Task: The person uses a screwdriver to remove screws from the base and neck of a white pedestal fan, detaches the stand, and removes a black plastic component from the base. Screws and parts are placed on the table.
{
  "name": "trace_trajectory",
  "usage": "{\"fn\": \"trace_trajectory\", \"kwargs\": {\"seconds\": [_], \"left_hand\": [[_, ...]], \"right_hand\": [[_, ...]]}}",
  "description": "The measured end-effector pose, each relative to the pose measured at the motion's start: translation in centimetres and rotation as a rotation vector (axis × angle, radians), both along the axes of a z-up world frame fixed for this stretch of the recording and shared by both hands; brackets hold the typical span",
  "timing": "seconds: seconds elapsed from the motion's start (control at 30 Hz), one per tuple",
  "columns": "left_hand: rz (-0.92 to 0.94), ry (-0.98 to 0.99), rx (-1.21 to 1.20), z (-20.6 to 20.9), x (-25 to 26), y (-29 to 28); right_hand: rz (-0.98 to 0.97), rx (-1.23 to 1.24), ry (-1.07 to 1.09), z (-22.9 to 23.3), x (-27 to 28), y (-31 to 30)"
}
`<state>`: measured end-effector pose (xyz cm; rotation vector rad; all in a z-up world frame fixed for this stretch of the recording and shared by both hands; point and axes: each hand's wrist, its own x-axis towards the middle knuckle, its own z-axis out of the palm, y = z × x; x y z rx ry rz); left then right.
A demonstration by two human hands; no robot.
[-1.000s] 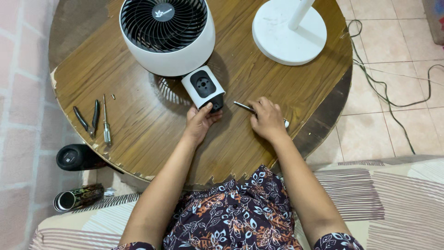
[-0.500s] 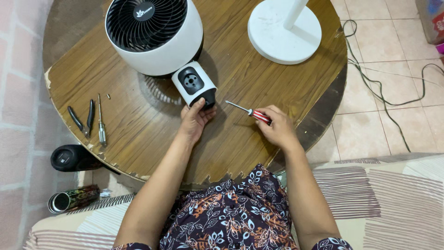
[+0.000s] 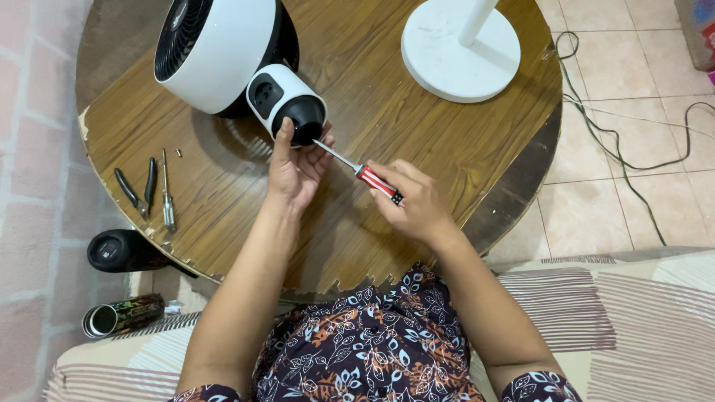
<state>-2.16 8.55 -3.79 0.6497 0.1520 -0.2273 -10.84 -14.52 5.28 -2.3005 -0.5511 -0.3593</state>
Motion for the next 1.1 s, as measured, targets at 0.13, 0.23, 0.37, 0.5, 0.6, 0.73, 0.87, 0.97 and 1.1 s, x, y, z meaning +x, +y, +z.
{"fn": "trace_trajectory", "kwargs": {"seconds": [0.13,0.23,0.37,0.5,0.6,0.73,0.87,0.97,1.1], "left_hand": [[0.007,0.017,-0.013,0.4,0.0,0.0],[0.005,0.020,-0.017,0.3,0.0,-0.1],[-0.010,0.007,-0.029,-0.2,-0.2,-0.4],[-0.024,0.013,-0.041,-0.7,-0.3,-0.3],[-0.037,0.023,-0.050,-0.8,-0.2,-0.4],[-0.036,0.033,-0.062,-0.9,-0.3,-0.7],[-0.039,0.023,-0.053,-0.6,-0.4,-0.7],[-0.037,0.016,-0.046,-0.3,-0.6,-0.8],[-0.028,0.010,-0.006,0.2,-0.9,-1.0]], "right_hand": [[-0.092,-0.088,0.016,1.3,-0.3,1.8],[-0.116,-0.095,0.059,1.8,-0.2,2.8],[-0.176,-0.147,0.037,1.9,-0.2,3.5],[-0.171,-0.136,0.009,1.7,-0.4,3.5],[-0.173,-0.129,0.016,1.6,-0.5,3.4],[-0.168,-0.118,-0.005,1.5,-0.5,3.2],[-0.177,-0.115,0.024,1.4,-0.5,3.1],[-0.176,-0.120,0.014,1.4,-0.6,3.1],[-0.181,-0.127,0.000,1.6,-0.7,3.1]]}}
